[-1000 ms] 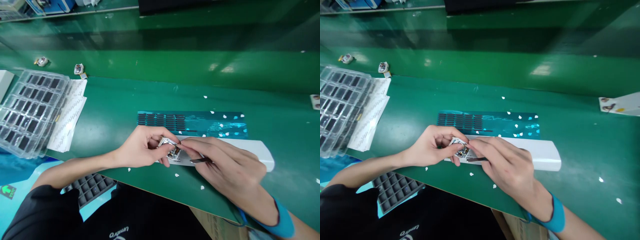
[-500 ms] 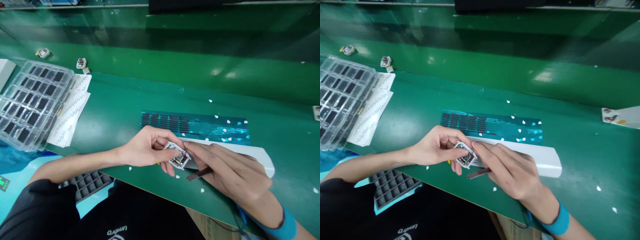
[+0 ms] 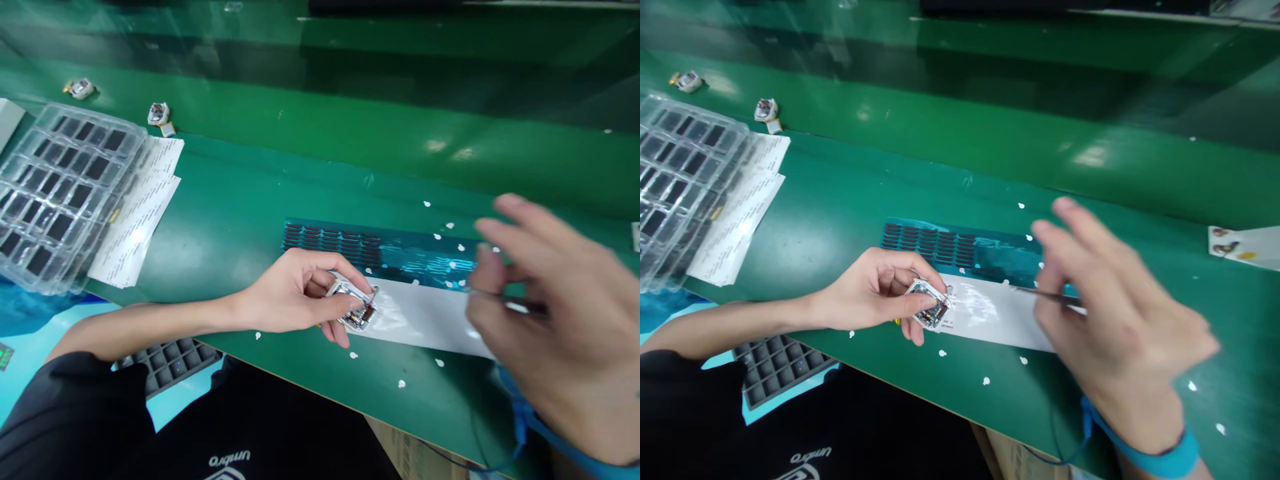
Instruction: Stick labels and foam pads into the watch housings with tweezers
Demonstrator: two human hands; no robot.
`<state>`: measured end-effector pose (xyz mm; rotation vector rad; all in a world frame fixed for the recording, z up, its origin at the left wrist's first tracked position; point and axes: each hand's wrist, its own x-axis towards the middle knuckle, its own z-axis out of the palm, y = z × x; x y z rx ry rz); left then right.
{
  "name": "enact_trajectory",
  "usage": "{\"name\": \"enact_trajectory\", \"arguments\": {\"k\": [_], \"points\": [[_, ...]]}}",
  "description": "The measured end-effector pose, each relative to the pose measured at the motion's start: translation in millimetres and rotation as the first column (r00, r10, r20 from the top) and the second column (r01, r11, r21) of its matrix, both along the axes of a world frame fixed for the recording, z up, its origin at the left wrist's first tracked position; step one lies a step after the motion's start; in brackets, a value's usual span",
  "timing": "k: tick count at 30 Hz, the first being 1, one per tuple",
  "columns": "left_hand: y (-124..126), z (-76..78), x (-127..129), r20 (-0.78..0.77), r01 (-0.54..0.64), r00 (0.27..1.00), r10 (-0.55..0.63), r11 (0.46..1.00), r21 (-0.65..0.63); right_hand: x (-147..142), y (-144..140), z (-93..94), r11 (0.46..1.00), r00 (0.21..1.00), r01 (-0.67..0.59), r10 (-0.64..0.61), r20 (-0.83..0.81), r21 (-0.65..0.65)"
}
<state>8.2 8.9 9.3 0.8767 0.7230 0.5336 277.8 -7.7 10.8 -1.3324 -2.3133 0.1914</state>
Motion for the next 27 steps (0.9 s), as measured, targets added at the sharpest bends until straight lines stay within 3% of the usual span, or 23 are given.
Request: {"name": "enact_trajectory", "arguments": {"k": [2, 5, 7, 10, 15, 20, 24, 27], "points": [[0, -0.7, 1, -0.023, -0.001, 1.000, 0.002, 1.000, 0.005, -11, -3, -2.0, 0.983, 0.993, -0.064, 0.045, 0.113, 0.174], [-2, -0.8, 1, -0.054, 0.004, 0.999, -0.003, 1.000, 0.023, -18, -8, -10.2, 0.928, 0.943, -0.322, 0.296, 0.153, 0.188], [-2, -0.2, 1, -0.065, -0.002, 0.998, 0.005, 0.999, 0.042, -17, -9, -15.5, 0.905, 0.929, -0.366, 0.343, 0.136, 0.219], [-4, 0.8, 1, -0.078, -0.029, 0.996, 0.035, 0.997, 0.076, -14, -10, -17.4, 0.903, 0.936, -0.352, 0.337, 0.103, 0.248], [-7, -2.8, 3, -0.088, -0.086, 0.991, 0.100, 0.985, 0.147, -16, -17, -10.4, 0.925, 0.931, -0.359, 0.346, 0.117, 0.126], [-14, -10.5, 7, -0.069, -0.100, 0.992, 0.110, 0.985, 0.138, -32, -27, -11.1, 0.892, 0.938, -0.330, 0.273, 0.215, 0.308], [-21, -14.3, 9, -0.121, -0.138, 0.977, 0.178, 0.949, 0.282, -43, -30, -7.7, 0.877, 0.925, -0.339, 0.244, 0.291, 0.342], [-27, -18.1, 10, -0.158, -0.164, 0.953, 0.257, 0.881, 0.443, -47, -30, -5.7, 0.897, 0.932, -0.301, 0.205, 0.299, 0.322]]}}
